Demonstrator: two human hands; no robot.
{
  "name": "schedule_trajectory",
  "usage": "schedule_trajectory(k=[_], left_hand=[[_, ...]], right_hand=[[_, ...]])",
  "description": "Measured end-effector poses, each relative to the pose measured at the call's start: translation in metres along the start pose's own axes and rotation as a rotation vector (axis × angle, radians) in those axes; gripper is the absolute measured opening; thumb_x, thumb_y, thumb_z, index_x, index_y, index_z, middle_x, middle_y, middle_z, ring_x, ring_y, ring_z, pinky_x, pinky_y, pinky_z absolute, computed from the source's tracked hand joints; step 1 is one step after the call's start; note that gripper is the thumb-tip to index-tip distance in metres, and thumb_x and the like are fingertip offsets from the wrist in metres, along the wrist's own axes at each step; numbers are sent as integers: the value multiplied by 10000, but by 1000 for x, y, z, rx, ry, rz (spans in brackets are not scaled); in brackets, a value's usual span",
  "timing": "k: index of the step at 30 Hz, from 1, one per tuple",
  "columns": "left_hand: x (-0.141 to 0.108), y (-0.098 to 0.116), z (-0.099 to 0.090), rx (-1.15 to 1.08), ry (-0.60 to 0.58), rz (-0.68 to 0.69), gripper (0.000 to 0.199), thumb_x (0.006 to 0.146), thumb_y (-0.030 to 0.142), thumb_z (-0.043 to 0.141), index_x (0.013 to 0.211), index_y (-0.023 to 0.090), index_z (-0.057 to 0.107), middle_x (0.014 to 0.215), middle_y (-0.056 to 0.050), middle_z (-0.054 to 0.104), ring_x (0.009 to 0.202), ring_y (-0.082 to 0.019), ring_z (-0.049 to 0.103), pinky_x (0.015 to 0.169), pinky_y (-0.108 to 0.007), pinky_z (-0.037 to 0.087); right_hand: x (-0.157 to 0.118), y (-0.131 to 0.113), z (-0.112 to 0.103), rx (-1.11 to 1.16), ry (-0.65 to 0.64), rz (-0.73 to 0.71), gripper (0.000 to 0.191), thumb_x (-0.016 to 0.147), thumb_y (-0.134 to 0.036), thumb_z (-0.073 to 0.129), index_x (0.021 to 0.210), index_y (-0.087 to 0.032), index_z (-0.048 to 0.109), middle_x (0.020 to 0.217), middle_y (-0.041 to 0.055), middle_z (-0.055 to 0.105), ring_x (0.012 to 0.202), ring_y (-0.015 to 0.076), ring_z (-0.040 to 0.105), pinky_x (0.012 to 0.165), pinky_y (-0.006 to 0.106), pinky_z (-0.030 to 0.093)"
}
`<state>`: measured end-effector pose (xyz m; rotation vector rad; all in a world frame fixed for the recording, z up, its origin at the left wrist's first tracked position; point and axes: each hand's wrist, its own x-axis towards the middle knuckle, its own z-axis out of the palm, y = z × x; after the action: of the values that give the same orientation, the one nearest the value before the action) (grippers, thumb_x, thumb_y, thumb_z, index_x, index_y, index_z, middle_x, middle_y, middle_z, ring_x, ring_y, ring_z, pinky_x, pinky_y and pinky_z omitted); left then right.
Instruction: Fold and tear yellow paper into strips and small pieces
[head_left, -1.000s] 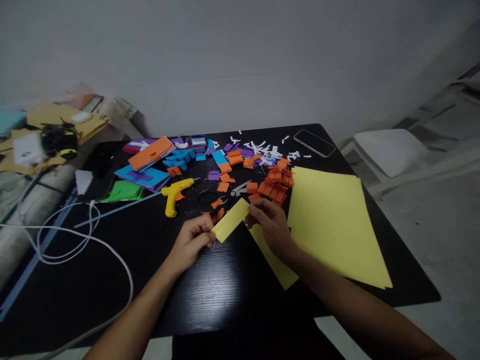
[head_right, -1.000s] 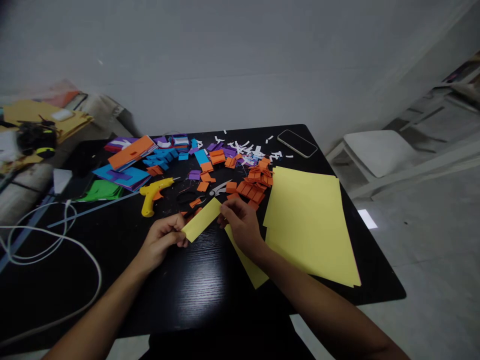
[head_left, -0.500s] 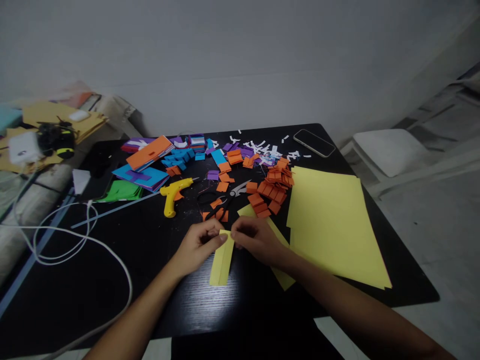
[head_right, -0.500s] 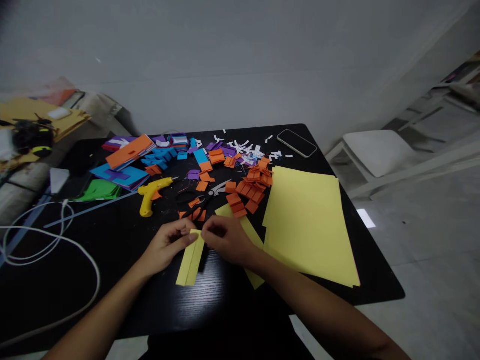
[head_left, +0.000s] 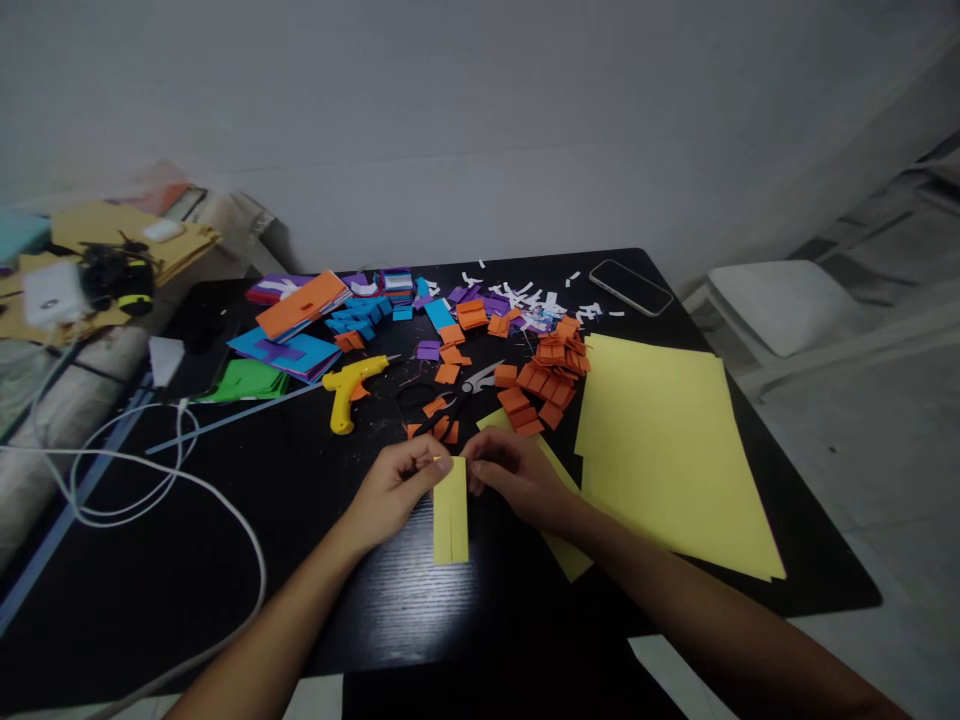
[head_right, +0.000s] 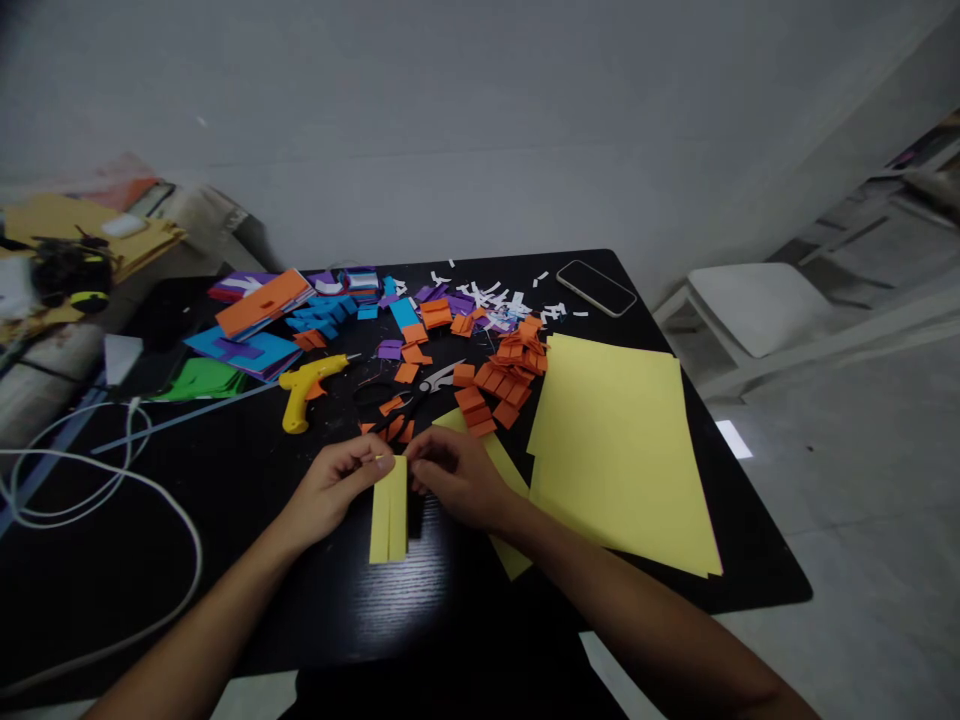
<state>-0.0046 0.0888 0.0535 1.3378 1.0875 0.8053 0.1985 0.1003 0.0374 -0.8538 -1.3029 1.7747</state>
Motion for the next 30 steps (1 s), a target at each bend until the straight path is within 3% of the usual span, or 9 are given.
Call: schedule_trajectory(k=[13,17,21,30], left_hand=[[1,3,0,-40,7,-45,459,915,578,667,739,155,699,636,8,608,590,-128,513,581,-238,394],[1,2,0,-23,4,-48,459,916,575,664,730,156,690,619,16,582,577,-123,489,569,-233,376],[0,2,1,-3,5,-52,442,916,557,671,742,152,696,613,19,577,575,-118,483,575,-229,380],[1,0,2,-7,77,-62,435,860,568,726,765,147,779,654,-26,681,591,-141,560,562,-237,444]], right_hand=[[-2,-4,2,-33,0,-90,156,888,-318,736,976,-190,724,823,18,708,700,135,648,683,277,542],[-3,-5,2,-192,61,-96,107,882,-263,686,947,-191,732,795,14,707,676,137,635,654,267,518],[-4,-3,3,-426,165,-196,112,853,-204,641,900,-192,742,742,6,699,593,120,563,562,240,448],[-3,-3,3,-433,139,-314,130,815,-177,706,942,-187,733,786,9,683,648,129,613,611,248,490]])
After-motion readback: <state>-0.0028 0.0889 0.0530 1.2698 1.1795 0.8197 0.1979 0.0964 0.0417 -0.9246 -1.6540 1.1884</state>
